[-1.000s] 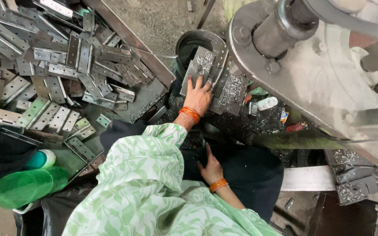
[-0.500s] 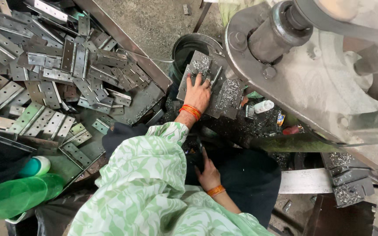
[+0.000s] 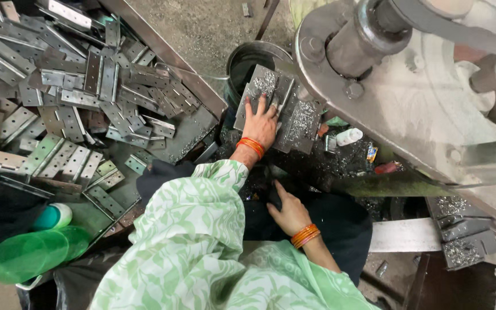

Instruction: The person places metal hinges one by one onto a machine to punch holes in them, then places the finished hinges into a bin.

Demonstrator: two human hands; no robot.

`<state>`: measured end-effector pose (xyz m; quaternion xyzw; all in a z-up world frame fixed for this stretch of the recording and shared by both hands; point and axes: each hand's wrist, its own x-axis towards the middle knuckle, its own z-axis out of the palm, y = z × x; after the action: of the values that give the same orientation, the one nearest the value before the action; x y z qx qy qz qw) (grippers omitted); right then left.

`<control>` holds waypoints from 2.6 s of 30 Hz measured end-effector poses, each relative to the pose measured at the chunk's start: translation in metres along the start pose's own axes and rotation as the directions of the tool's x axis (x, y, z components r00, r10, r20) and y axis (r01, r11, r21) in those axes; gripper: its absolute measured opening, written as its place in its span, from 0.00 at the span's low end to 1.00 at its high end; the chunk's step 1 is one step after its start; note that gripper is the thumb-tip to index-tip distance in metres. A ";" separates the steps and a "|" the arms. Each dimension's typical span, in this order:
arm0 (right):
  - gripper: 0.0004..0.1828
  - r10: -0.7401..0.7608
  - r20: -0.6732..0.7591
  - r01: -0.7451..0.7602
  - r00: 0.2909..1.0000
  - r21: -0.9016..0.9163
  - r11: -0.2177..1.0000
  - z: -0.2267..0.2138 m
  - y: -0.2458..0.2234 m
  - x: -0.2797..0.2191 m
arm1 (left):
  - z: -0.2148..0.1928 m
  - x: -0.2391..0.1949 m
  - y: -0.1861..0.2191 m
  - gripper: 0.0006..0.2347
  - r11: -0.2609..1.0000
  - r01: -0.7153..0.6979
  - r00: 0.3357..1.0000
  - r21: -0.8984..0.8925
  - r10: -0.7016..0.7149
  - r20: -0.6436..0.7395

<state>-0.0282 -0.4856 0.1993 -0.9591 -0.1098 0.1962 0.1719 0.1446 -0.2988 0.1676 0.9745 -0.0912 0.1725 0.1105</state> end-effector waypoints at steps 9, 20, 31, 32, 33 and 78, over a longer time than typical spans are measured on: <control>0.49 0.013 -0.183 0.012 0.983 0.137 0.990 0.099 0.025 -0.003 | -0.007 0.011 -0.005 0.19 1.000 0.016 0.986 -0.008 -0.014 0.163; 0.46 -0.031 -0.005 0.031 1.000 0.024 0.999 0.008 0.004 -0.003 | 0.002 -0.005 -0.003 0.18 0.999 -0.030 0.999 -0.025 0.030 0.032; 0.48 -0.045 -0.002 0.045 0.999 -0.039 0.998 -0.006 -0.010 0.002 | -0.056 -0.078 -0.004 0.14 0.976 -0.219 0.967 -0.015 0.219 0.128; 0.48 -0.042 -0.001 0.042 0.999 -0.045 0.998 -0.005 -0.011 0.002 | -0.058 -0.085 -0.005 0.13 0.971 -0.236 0.965 -0.042 0.240 0.110; 0.47 -0.034 0.002 0.034 0.999 -0.041 0.999 -0.005 -0.011 0.002 | -0.058 -0.089 -0.005 0.13 0.965 -0.253 0.962 -0.070 0.259 0.092; 0.26 -0.331 -0.408 0.285 0.851 -0.170 0.943 -0.053 -0.035 0.093 | -0.065 -0.040 -0.021 0.17 0.952 -0.107 0.994 -0.287 0.105 -0.024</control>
<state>0.0724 -0.4425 0.2268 -0.9560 -0.2313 -0.0565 0.1712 0.0915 -0.2567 0.2087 0.9410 -0.1670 0.1673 0.2421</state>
